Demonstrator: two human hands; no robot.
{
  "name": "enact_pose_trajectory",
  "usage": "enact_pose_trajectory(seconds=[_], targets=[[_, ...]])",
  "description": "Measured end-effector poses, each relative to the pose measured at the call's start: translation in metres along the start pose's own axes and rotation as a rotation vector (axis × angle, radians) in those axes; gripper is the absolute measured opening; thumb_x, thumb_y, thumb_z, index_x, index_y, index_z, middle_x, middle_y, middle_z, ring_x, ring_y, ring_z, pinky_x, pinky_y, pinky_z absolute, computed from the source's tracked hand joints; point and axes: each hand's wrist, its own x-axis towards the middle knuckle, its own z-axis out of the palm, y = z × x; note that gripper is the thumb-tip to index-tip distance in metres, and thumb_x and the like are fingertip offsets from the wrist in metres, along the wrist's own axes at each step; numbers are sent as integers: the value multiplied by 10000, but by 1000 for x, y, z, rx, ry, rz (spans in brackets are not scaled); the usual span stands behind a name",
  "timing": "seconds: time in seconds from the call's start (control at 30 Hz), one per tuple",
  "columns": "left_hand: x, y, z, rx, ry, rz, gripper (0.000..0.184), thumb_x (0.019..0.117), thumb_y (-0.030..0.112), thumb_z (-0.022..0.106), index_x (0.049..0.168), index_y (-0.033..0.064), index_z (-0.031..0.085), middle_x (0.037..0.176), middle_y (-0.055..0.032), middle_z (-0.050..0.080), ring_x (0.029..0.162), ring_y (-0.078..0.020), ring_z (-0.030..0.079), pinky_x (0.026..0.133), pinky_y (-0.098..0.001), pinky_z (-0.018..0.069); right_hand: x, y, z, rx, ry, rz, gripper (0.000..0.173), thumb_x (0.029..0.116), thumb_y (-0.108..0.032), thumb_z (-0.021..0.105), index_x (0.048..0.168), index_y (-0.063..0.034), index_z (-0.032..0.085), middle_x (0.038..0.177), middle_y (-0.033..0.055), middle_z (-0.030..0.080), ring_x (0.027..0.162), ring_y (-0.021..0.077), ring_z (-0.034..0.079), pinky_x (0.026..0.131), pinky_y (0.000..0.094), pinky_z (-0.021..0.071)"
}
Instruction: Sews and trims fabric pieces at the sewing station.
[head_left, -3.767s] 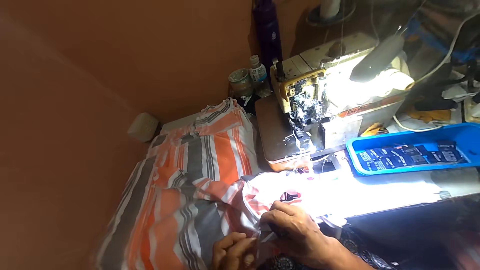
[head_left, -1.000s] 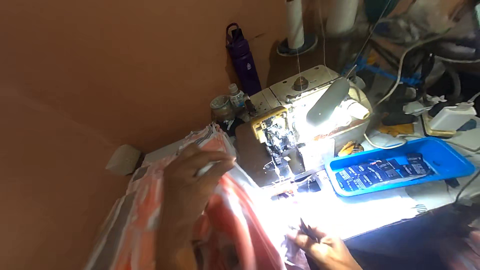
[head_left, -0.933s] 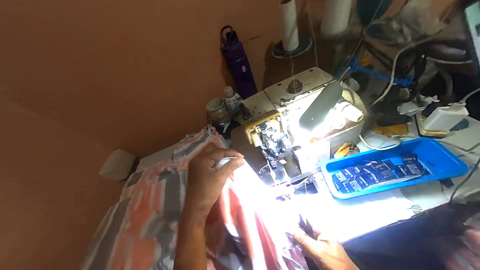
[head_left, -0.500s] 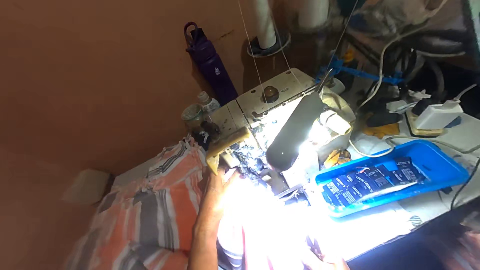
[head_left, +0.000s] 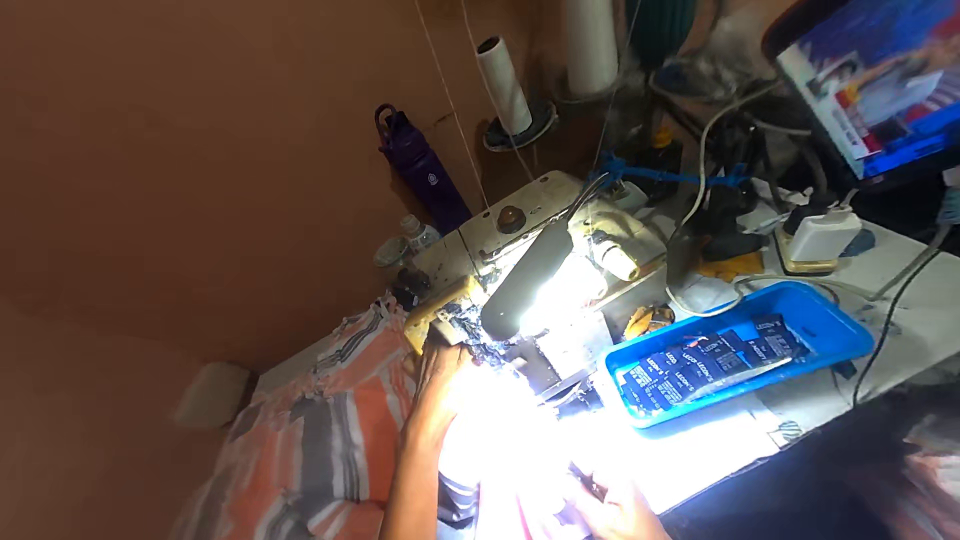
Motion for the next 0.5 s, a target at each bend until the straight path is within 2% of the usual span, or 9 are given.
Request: enact_pose_trajectory(seconds=[0.1,0.13,0.2,0.23,0.27,0.3,0.33,0.4,0.5], targets=[[-19,-20,11,-127,438,175,334,934,155,651,1152,-97,672,1200,-352,623,1187,-514,571,1013,-665,413,-11,-3,-13,-224,17,-97,206,904,1,619,1042,59,762,968,152,745,870,127,696,830,269,546],[-31,-23,11,-161,550,228,291,916,158,652,1080,-81,682,1109,-315,648,1090,-461,611,949,-604,465,-15,-4,-18,-279,58,-165,209,884,19,632,1039,46,771,1018,164,749,895,157,716,842,274,565],[-61,-12,11,-269,663,289,206,925,105,626,1004,-79,673,960,-179,658,916,-187,624,818,-307,520,-24,-8,-29,-359,164,-278,164,837,42,665,965,61,766,983,201,740,839,188,719,790,265,578],[-75,0,14,-362,662,320,173,915,46,608,985,-110,635,906,-117,628,848,-44,589,756,-168,495,-28,-10,-37,-379,186,-301,132,851,24,672,942,64,758,942,199,731,811,173,699,772,235,562],[-86,14,20,-465,625,374,156,891,-1,594,969,-136,599,873,-70,615,811,49,578,732,-97,493,-32,-11,-45,-381,190,-295,119,857,14,670,922,71,752,888,194,722,761,163,680,730,225,547],[-93,26,28,-558,557,459,157,874,-4,602,948,-142,603,860,-44,643,804,84,593,740,-81,505,-38,-11,-53,-370,174,-267,119,874,4,664,919,69,753,847,183,724,739,156,676,714,227,534],[-94,38,38,-610,471,542,137,889,16,635,912,-118,654,854,-39,688,811,82,621,764,-84,523,-43,-11,-60,-345,143,-231,128,892,0,655,927,69,756,827,176,732,738,151,687,723,233,533],[-90,60,56,-601,229,678,158,953,76,648,983,-61,719,915,-77,719,866,13,649,824,-120,521,-54,-10,-71,-292,59,-160,154,932,-6,632,969,79,756,853,179,749,783,154,717,779,245,552],[-62,93,81,-370,90,802,117,907,119,662,930,28,732,803,-87,722,724,-139,706,675,-258,574,-68,-4,-83,-276,-14,-98,174,947,-16,617,962,106,740,875,206,742,797,212,721,783,309,565]])
